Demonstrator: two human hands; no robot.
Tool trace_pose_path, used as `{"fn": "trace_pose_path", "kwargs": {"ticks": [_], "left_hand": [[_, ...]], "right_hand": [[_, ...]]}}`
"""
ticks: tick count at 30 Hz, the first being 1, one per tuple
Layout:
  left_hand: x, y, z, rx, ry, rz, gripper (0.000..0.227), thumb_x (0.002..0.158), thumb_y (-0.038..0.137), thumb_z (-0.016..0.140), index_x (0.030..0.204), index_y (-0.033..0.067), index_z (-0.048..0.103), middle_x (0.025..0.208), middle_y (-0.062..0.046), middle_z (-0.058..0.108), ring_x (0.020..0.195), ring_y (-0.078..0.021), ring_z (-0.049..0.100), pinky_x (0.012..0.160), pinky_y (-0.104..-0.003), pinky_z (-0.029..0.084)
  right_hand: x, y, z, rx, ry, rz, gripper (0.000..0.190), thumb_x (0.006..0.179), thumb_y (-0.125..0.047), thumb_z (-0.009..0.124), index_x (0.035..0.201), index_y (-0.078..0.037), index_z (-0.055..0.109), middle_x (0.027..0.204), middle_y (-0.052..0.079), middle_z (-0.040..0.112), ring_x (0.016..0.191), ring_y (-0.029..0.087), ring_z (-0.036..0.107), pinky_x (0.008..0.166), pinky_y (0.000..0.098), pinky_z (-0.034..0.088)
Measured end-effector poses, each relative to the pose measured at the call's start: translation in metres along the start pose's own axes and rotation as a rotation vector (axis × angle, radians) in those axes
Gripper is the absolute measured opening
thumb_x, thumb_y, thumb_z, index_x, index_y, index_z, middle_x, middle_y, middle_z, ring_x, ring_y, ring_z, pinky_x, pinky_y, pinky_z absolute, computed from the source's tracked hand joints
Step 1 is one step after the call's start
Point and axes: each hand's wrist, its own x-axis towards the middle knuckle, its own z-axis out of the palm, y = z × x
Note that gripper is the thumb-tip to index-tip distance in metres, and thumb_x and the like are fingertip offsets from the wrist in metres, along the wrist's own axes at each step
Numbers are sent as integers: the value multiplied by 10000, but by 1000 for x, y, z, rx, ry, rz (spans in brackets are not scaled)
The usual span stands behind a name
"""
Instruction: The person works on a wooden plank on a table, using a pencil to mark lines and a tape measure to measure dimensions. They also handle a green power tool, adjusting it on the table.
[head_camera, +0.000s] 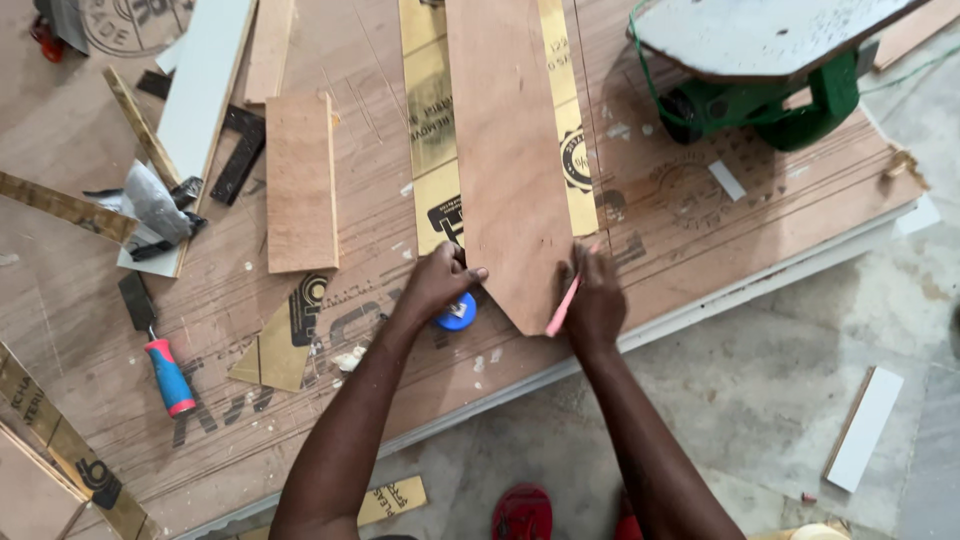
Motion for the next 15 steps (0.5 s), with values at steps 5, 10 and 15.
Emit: {"fn": "trace_pose_path", "kwargs": {"ticks": [5,10,15], "left_hand": [[12,18,-51,454,282,-89,580,921,366,748,1404,179,488,1089,-105,740,945,-297,729,820,-491,568],[39,16,-72,1096,475,96,357,976,248,687,1298,123,594,1242,-127,655,1206,-297,601,983,-483,498],[85,12,-20,426,384,505,624,987,389,712,1447,21,508,1434,-207,559,1359,-380,483,1143,-493,400]], "right_hand": [[26,43,-39,-45,137,5,125,1039,-66,675,1160,-37,659,1126,169,666,1084,359,676,934,450,553],[-16,41,-34,126,-1,-224,447,954,-96,708,1371,16,592,1270,220,672,1181,375,661,999,442,546],[-38,19,-18,81,-164,-342,1122,707,-552,865,1522,40,373,1442,265,507,1377,459,448,1165,550,354]]}}
